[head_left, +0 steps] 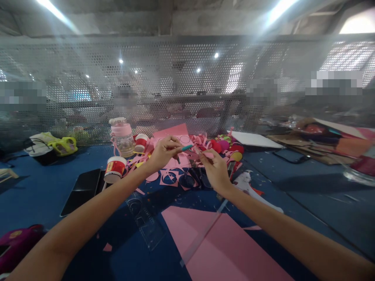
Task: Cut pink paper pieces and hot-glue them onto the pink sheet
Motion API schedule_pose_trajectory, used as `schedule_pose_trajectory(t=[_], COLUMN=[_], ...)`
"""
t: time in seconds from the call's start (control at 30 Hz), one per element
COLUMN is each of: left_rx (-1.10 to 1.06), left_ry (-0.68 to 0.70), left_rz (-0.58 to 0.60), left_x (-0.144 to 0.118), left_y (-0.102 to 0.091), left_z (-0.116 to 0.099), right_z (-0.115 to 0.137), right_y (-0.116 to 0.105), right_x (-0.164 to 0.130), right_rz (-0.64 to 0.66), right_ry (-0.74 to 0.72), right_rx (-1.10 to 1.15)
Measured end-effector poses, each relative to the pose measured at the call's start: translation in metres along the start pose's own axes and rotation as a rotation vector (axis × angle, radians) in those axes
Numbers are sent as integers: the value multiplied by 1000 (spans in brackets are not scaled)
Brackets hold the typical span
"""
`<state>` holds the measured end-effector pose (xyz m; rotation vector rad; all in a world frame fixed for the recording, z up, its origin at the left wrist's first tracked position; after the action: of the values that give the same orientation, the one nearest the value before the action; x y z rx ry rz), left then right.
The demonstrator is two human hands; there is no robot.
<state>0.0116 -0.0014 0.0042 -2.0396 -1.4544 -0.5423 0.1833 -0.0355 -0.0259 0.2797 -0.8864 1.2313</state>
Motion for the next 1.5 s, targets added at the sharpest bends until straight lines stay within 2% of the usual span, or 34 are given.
schedule_pose_trajectory(t=[0.07, 0.13, 0.27, 0.37, 0.53, 0.73, 0.93, 1.23, 1.4, 1.5], left_rx=[-26, -71, -215, -283, -190, -200, -265, -298, -280, -276], left_ry=[-86, -236, -585, -703, -709, -748, -728, -681, -666, -687], left_rz=[-16, 1, 166, 228, 220, 106, 18, -29, -19, -14], left_x=[0, -1, -6, -10, -13, -14, -12, -10, -10, -10], left_y=[2, 4, 10, 13, 20, 29, 33, 33, 29, 26], left_z=[1, 1, 1, -2, -6, -5, -9, -8, -7, -8], right_z=[0, 1, 2, 2, 0, 2, 4, -10, -17, -19], right_y=[-1, -3, -4, -3, -2, -2, -3, 0, 0, -3], right_x=[1, 1, 1, -2, -5, -7, -8, -7, -2, 2], right_rz=[-44, -66, -61, -20, 46, 87, -16, -26, 112, 167], right_ry=[-84, -174, -297, -327, -369, -367, -342, -115, -11, -18], right_rx=[-42, -85, -155, -190, -190, -243, -270, 51, 194, 197])
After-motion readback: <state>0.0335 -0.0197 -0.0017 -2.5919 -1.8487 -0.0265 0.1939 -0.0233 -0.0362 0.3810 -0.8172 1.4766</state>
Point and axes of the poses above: each hand's wrist, its own x-axis towards the middle knuckle, its own y-axis out of the palm, z = x × y, the point moved 1 cm from there along x, towards the middle knuckle, and after that the axes turned 1 degree about z, right-handed, at the moved point
